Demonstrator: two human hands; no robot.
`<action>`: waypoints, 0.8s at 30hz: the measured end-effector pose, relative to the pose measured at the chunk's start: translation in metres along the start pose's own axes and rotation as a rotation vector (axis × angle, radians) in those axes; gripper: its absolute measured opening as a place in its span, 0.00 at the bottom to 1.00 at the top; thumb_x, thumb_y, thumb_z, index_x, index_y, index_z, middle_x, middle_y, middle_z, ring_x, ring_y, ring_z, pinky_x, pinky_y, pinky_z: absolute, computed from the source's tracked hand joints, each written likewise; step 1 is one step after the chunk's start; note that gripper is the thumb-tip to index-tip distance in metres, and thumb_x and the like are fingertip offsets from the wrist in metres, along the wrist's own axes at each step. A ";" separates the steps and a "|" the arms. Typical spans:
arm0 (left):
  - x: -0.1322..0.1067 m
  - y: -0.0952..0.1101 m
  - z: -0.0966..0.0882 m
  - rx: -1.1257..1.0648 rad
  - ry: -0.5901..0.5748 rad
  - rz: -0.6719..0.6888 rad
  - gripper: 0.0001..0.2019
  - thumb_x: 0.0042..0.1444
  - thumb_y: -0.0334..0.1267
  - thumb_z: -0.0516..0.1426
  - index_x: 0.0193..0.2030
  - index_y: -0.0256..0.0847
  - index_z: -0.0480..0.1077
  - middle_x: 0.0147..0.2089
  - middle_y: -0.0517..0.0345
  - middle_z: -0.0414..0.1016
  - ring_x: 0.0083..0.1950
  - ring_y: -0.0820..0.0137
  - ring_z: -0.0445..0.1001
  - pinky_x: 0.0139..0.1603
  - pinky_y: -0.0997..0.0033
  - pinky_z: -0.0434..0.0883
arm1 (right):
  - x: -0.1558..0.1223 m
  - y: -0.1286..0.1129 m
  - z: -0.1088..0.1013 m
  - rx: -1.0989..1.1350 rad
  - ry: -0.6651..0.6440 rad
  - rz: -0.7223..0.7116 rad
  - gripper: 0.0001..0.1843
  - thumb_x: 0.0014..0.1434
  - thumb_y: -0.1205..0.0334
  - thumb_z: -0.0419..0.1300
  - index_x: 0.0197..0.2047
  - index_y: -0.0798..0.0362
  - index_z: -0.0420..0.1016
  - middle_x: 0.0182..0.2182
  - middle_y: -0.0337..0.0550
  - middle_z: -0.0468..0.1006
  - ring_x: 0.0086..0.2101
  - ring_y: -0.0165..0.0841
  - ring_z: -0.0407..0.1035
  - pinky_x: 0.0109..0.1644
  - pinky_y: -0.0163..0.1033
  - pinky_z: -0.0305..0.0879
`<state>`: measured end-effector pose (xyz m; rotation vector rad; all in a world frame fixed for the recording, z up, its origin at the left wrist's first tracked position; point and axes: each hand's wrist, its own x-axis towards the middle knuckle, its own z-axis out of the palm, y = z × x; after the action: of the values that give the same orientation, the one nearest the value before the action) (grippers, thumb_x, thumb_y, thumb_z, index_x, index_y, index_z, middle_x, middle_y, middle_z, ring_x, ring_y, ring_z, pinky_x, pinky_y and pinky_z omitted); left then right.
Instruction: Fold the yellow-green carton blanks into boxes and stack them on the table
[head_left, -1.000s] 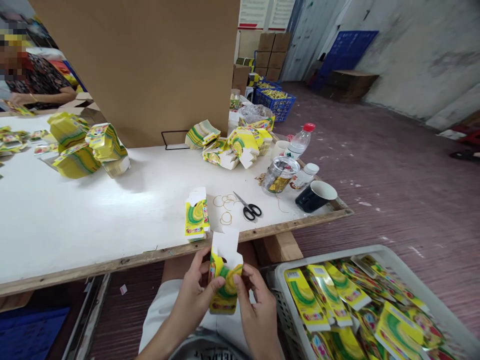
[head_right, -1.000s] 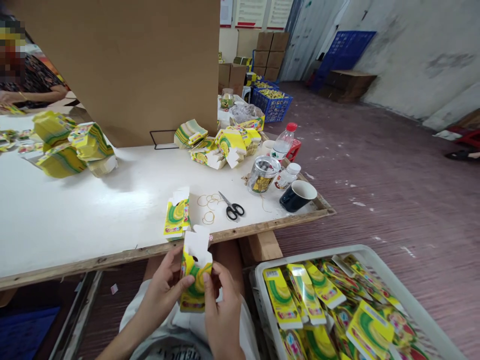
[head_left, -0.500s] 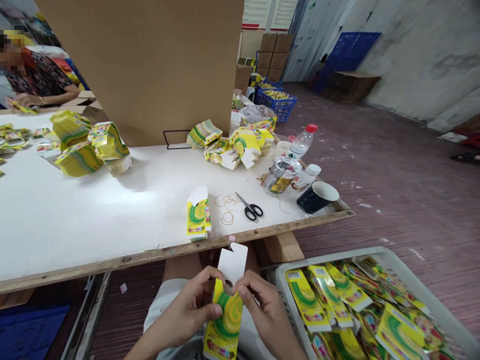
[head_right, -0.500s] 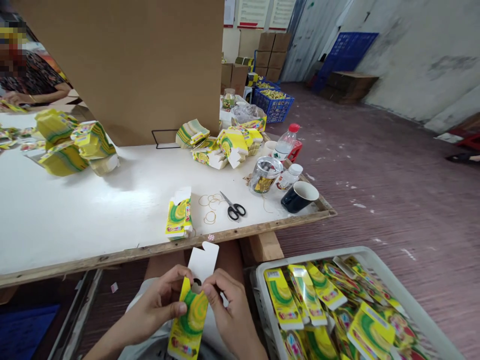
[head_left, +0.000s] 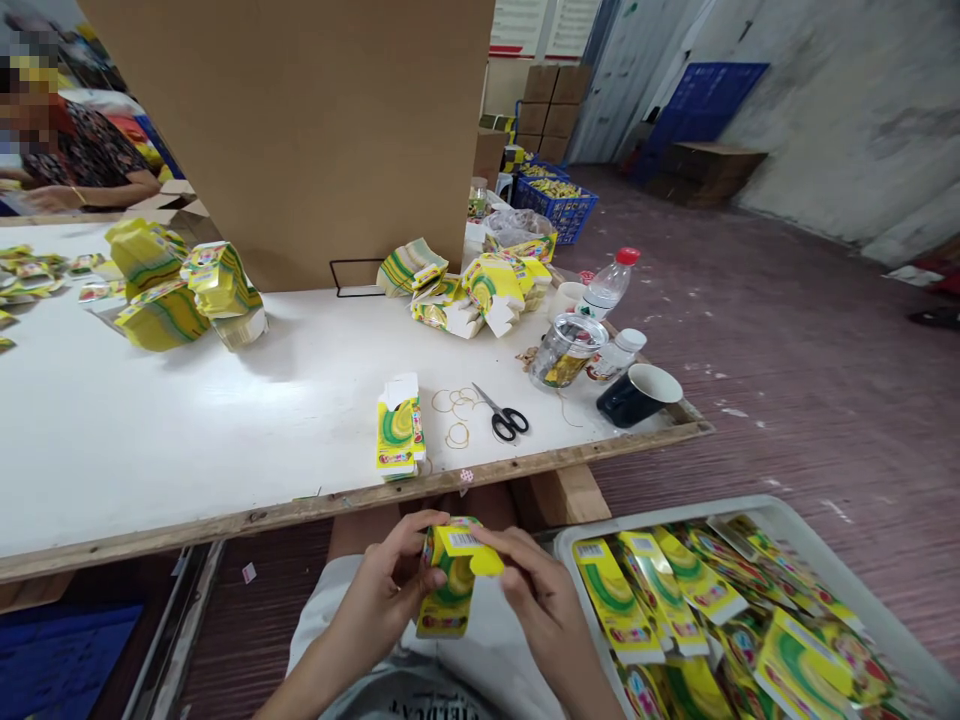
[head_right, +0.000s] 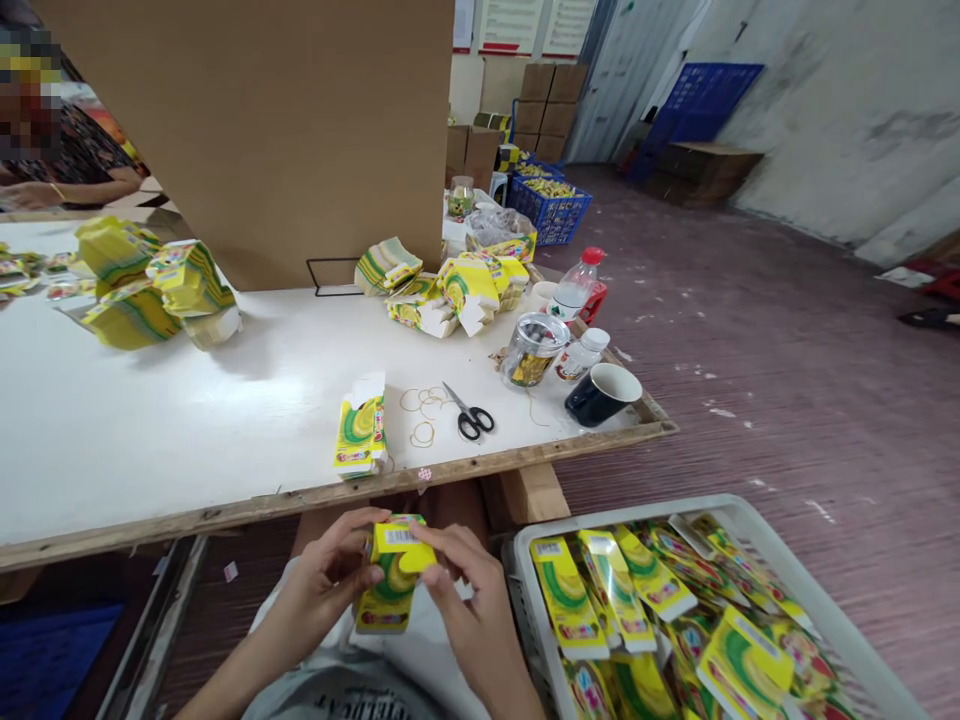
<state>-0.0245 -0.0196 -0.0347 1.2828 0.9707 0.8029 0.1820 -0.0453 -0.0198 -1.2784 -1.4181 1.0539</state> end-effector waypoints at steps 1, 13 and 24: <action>0.000 0.001 0.002 -0.014 -0.006 0.005 0.23 0.62 0.45 0.61 0.62 0.45 0.67 0.62 0.46 0.73 0.57 0.58 0.75 0.54 0.66 0.72 | 0.001 -0.002 0.001 -0.002 -0.028 0.071 0.19 0.65 0.48 0.59 0.53 0.49 0.80 0.34 0.43 0.79 0.32 0.35 0.72 0.33 0.36 0.66; 0.008 0.010 0.008 -0.452 -0.098 -0.074 0.24 0.57 0.40 0.66 0.58 0.46 0.64 0.42 0.54 0.83 0.41 0.65 0.82 0.42 0.71 0.73 | 0.009 0.001 0.011 -0.119 0.031 0.130 0.18 0.62 0.56 0.62 0.53 0.52 0.79 0.19 0.31 0.68 0.21 0.29 0.62 0.26 0.32 0.58; 0.017 0.020 0.044 -0.175 -0.089 0.079 0.21 0.60 0.40 0.63 0.59 0.45 0.67 0.57 0.47 0.77 0.53 0.61 0.78 0.51 0.66 0.74 | -0.014 -0.006 -0.039 -0.259 0.212 0.032 0.15 0.63 0.49 0.60 0.46 0.44 0.84 0.43 0.47 0.85 0.43 0.42 0.79 0.46 0.43 0.76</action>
<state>0.0231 -0.0194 -0.0162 1.2006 0.7651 0.8654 0.2190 -0.0592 -0.0069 -1.5546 -1.4053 0.7460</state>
